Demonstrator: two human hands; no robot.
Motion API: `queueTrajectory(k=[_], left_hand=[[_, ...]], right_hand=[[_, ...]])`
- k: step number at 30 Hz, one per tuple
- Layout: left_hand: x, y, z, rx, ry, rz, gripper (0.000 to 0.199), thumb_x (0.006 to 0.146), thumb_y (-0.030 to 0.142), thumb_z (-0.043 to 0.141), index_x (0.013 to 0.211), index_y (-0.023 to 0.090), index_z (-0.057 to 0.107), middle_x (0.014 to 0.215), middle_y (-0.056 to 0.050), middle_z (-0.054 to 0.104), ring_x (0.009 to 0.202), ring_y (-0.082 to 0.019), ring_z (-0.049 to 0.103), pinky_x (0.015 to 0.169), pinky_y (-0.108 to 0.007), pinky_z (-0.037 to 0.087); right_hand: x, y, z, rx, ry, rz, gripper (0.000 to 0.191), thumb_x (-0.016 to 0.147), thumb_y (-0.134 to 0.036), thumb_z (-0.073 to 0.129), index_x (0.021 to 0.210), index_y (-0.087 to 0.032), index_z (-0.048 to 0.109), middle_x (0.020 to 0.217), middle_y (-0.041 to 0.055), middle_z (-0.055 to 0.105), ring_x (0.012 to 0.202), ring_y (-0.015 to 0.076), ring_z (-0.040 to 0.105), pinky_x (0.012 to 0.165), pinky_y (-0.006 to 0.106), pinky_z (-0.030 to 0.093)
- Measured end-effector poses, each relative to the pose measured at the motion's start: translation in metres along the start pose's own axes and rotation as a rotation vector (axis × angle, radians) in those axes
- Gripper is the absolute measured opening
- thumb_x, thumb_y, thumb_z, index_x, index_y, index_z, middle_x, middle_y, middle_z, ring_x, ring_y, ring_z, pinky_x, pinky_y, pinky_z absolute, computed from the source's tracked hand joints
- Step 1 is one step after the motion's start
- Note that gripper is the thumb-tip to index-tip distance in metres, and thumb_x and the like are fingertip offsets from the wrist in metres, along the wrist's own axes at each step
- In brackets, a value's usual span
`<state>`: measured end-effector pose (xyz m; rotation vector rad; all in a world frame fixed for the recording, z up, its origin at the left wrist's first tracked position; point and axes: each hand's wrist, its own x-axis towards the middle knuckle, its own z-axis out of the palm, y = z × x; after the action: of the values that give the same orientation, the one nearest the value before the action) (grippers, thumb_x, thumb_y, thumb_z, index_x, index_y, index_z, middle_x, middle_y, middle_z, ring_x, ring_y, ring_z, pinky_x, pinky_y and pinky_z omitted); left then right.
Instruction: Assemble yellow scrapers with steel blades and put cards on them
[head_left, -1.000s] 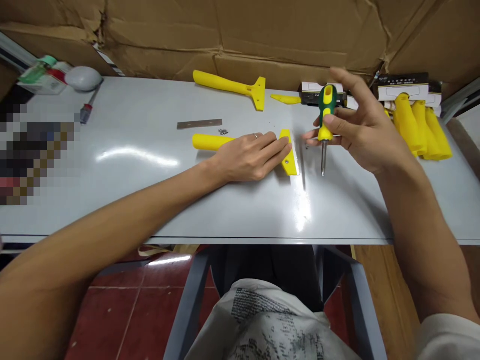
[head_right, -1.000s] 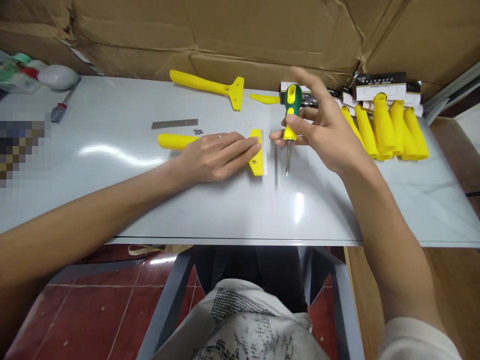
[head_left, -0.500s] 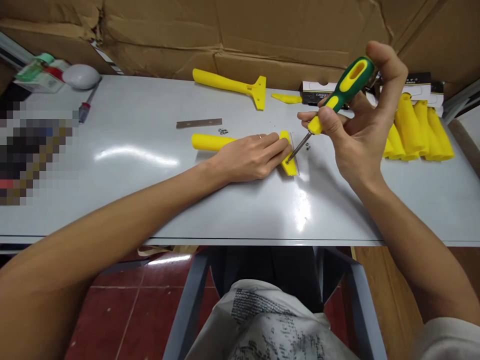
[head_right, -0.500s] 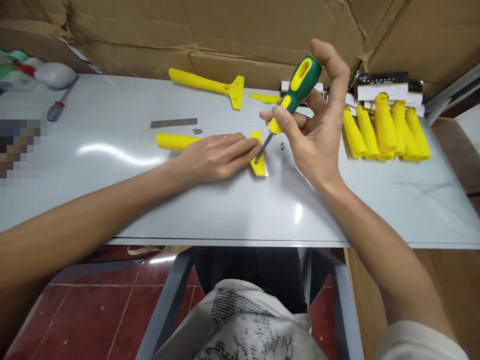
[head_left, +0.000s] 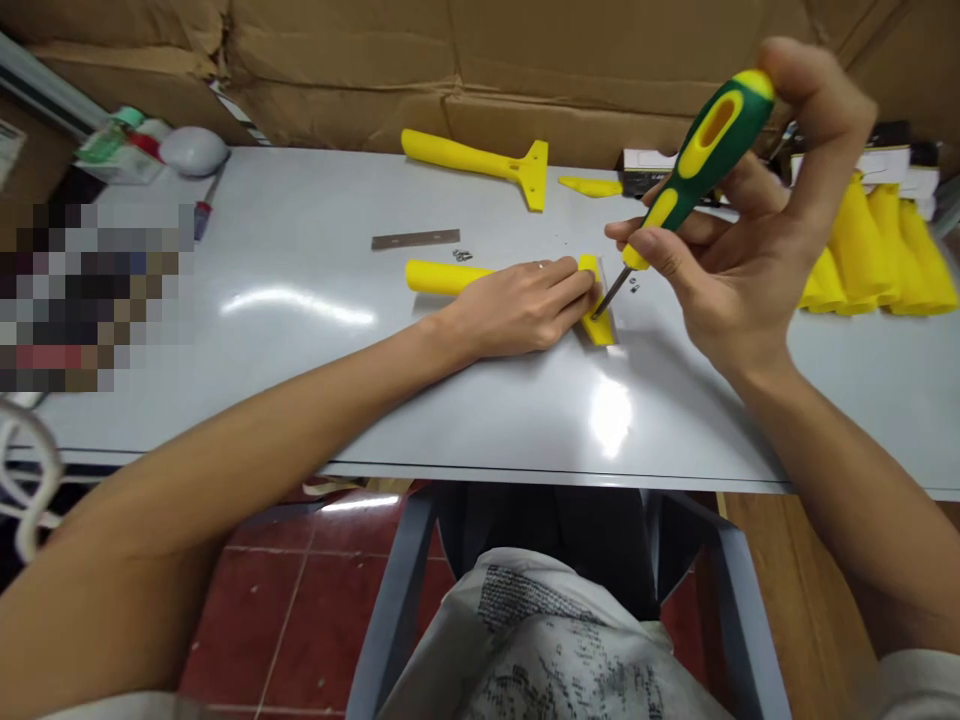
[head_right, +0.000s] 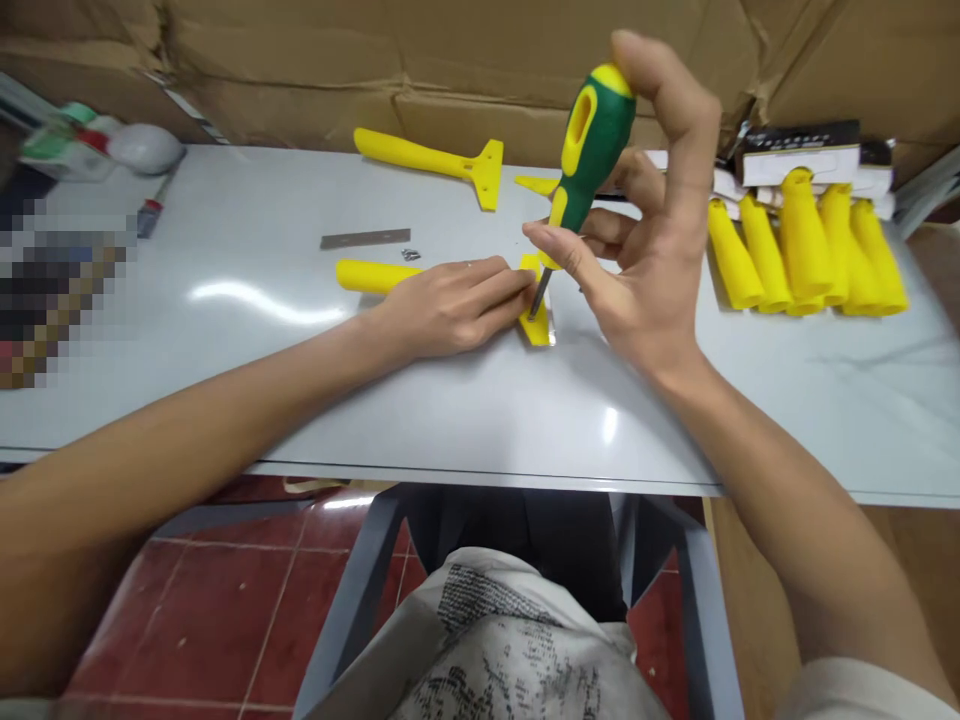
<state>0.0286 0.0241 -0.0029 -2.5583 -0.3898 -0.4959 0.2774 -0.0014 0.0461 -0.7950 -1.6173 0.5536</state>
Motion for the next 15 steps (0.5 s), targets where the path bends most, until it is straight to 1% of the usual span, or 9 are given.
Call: queueTrajectory(k=[1,3,6,7,8,11,12,13,15], left_hand=[[0.001,-0.001,0.000,-0.008,-0.017,-0.002,0.036,0.122,0.008,0.040,0.131,0.008,0.074,0.120,-0.016,0.079,0.107,-0.026,0.078,0.087,-0.039,0.070],[0.002,-0.002,0.000,-0.023,-0.057,0.001,0.042,0.124,0.010,0.033,0.133,0.008,0.074,0.123,-0.016,0.080,0.109,-0.027,0.079,0.087,-0.042,0.070],[0.004,-0.003,-0.002,-0.017,-0.104,0.042,0.048,0.124,0.009,0.027,0.133,0.010,0.074,0.128,-0.016,0.080,0.114,-0.028,0.080,0.088,-0.045,0.071],[0.005,-0.003,-0.003,-0.005,-0.113,0.057,0.049,0.123,0.008,0.027,0.132,0.010,0.075,0.129,-0.017,0.080,0.115,-0.029,0.080,0.089,-0.045,0.072],[0.007,-0.002,-0.004,0.011,-0.120,0.066,0.050,0.123,0.007,0.027,0.132,0.010,0.075,0.129,-0.017,0.081,0.115,-0.029,0.080,0.089,-0.045,0.072],[0.013,0.004,-0.006,0.068,-0.151,0.066,0.052,0.120,0.004,0.026,0.130,0.010,0.078,0.119,-0.016,0.082,0.111,-0.029,0.080,0.087,-0.046,0.072],[0.015,0.007,-0.007,0.089,-0.163,0.066,0.054,0.119,0.003,0.026,0.128,0.009,0.078,0.114,-0.016,0.082,0.108,-0.029,0.080,0.085,-0.046,0.071],[0.017,0.009,-0.009,0.109,-0.175,0.068,0.054,0.117,0.001,0.026,0.126,0.007,0.079,0.111,-0.017,0.082,0.105,-0.030,0.080,0.084,-0.045,0.070],[0.021,0.014,-0.014,0.137,-0.195,0.086,0.053,0.115,-0.001,0.028,0.124,0.003,0.080,0.110,-0.020,0.082,0.102,-0.031,0.079,0.081,-0.045,0.067]], right_hand=[[-0.002,0.002,0.000,-0.028,-0.007,-0.046,0.088,0.086,-0.052,0.105,0.154,-0.045,0.050,0.178,0.0013,0.041,0.121,0.0225,0.072,0.086,0.038,0.079],[-0.009,0.003,0.001,-0.063,0.005,-0.084,0.082,0.094,-0.050,0.100,0.160,-0.047,0.050,0.174,-0.0011,0.049,0.124,0.0216,0.074,0.091,0.036,0.077],[-0.019,0.001,0.004,-0.053,0.003,0.015,0.081,0.103,-0.054,0.091,0.165,-0.046,0.039,0.150,-0.0006,0.067,0.135,0.0251,0.077,0.107,0.037,0.073],[-0.021,0.002,0.003,-0.054,-0.006,0.038,0.082,0.103,-0.056,0.091,0.165,-0.047,0.038,0.142,-0.0013,0.070,0.136,0.0263,0.078,0.110,0.037,0.072],[-0.021,0.003,0.003,-0.065,-0.014,0.023,0.081,0.103,-0.057,0.091,0.164,-0.049,0.038,0.142,-0.0023,0.070,0.135,0.0265,0.078,0.109,0.037,0.073],[-0.015,0.008,-0.004,-0.158,-0.073,-0.144,0.082,0.099,-0.053,0.095,0.164,-0.058,0.045,0.171,-0.0077,0.055,0.131,0.0239,0.075,0.097,0.035,0.076],[-0.012,0.008,-0.006,-0.192,-0.108,-0.167,0.085,0.098,-0.052,0.097,0.166,-0.058,0.046,0.179,-0.0085,0.048,0.132,0.0243,0.073,0.095,0.034,0.076],[-0.010,0.008,-0.008,-0.218,-0.137,-0.157,0.087,0.097,-0.051,0.097,0.167,-0.056,0.047,0.184,-0.0080,0.043,0.134,0.0254,0.072,0.094,0.034,0.077],[-0.006,0.003,-0.011,-0.244,-0.174,-0.049,0.085,0.097,-0.053,0.096,0.167,-0.051,0.049,0.185,-0.0060,0.043,0.142,0.0283,0.070,0.096,0.034,0.077]])
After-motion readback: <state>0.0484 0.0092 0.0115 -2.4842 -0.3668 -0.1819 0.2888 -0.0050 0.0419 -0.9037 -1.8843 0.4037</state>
